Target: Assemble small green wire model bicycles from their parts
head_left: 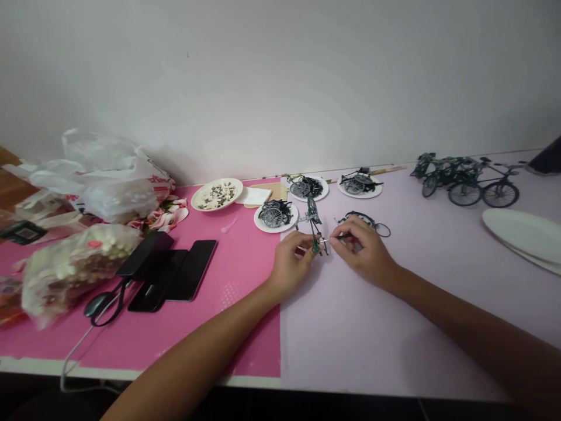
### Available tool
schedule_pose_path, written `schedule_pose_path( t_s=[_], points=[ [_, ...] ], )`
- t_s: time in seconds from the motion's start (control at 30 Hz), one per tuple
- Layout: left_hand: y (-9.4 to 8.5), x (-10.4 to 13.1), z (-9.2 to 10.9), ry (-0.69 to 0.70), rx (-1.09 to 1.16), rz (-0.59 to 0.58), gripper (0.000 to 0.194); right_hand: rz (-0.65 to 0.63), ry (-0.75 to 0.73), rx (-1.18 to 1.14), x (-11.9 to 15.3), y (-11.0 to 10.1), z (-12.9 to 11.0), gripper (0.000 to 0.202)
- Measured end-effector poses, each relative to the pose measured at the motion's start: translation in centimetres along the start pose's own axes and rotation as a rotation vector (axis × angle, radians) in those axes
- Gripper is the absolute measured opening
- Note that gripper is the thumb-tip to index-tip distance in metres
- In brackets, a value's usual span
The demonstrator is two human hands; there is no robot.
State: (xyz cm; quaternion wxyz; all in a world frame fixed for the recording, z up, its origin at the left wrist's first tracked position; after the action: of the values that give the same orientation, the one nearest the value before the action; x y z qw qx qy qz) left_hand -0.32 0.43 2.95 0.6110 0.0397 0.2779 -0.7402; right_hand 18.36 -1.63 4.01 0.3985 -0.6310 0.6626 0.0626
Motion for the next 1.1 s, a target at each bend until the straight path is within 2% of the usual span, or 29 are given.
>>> schedule_pose_path(
  t_s=[0.2,0.47,0.73,0.93,1.1],
  points=[
    [0.1,0.0,-0.2,-0.003,-0.002,0.005,0.015,-0.009,0.026,-0.007,0.0,0.0,0.3,0.013],
    [0.0,-0.1,-0.5,-0.016,-0.008,0.018,0.013,0.014,-0.049,-0.006,-0.2,-0.4,0.2,0.021],
    [0.0,0.0,-0.5,-0.012,0.008,0.008,0.015,-0.097,0.006,-0.016,-0.3,-0.1,0.3,0.036],
    [0.0,-0.2,-0.8,-0.031,0.014,0.033,0.016,-0.227,0.146,-0.091,0.2,0.1,1.0,0.016],
    [0.1,-0.2,-0.9,-0.051,0.026,0.031,0.014,-0.175,0.160,-0.106,0.4,0.1,1.6,0.013]
  ],
)
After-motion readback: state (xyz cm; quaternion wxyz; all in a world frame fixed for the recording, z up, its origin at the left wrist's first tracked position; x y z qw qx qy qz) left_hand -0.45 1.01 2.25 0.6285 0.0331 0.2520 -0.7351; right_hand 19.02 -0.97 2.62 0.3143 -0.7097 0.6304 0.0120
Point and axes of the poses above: each hand's wrist, its own x-axis away from the middle knuckle, its own y-axis out of the palm, z = x × y, the point moved 4 cm from there along -x, towards the middle knuckle, and after that the axes turned 3 degrees about -x, right-handed, at the moved point
